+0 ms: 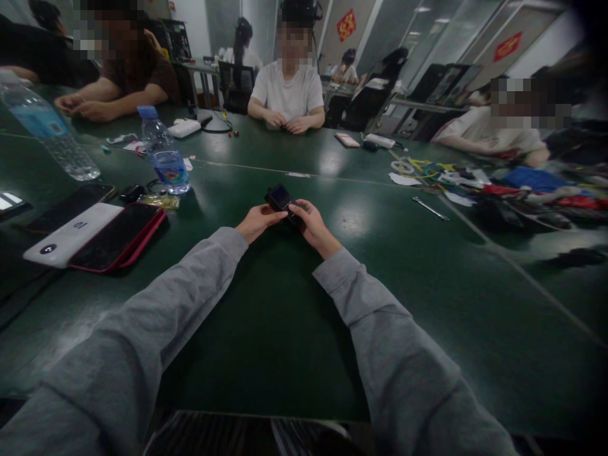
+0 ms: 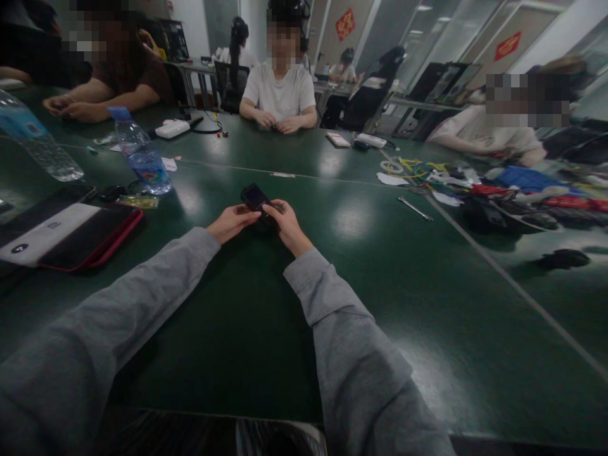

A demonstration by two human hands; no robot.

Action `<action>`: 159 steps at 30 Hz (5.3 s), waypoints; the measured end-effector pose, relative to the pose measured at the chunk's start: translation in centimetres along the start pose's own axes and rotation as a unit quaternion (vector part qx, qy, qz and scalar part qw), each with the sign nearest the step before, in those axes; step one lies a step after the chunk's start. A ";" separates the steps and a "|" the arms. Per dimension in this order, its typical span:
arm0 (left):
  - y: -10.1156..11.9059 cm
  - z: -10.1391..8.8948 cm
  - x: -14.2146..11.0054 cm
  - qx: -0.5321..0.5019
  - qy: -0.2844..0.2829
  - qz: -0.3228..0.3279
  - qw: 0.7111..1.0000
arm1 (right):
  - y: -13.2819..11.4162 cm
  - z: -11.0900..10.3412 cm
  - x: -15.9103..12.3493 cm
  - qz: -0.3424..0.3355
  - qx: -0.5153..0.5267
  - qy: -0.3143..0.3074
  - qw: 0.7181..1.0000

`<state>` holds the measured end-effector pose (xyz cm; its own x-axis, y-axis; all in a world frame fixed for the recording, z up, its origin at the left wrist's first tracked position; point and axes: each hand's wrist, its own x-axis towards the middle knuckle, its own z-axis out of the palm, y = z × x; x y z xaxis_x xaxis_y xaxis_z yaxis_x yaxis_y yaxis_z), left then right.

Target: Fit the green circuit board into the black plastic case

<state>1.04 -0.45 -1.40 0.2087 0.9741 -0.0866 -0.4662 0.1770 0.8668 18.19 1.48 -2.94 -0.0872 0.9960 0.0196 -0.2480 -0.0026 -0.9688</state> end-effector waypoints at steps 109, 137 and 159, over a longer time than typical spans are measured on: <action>2.2 -1.0 -0.8 -0.213 -0.023 -0.157 0.964 | -0.6 -2.2 -1.2 -0.276 -0.479 0.240 0.798; 1.5 -3.2 0.6 0.010 0.052 0.033 0.998 | 0.5 2.2 -4.4 -0.271 -0.508 -0.033 0.817; -0.1 -8.4 2.7 0.599 -0.107 0.256 0.751 | 0.1 1.8 -4.4 -0.314 -0.530 0.012 0.788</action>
<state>-5.51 3.37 -5.87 0.4584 0.8041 0.3785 0.5494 -0.5912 0.5905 16.78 -3.04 -2.64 -0.2464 0.7722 0.5856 0.7107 0.5548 -0.4325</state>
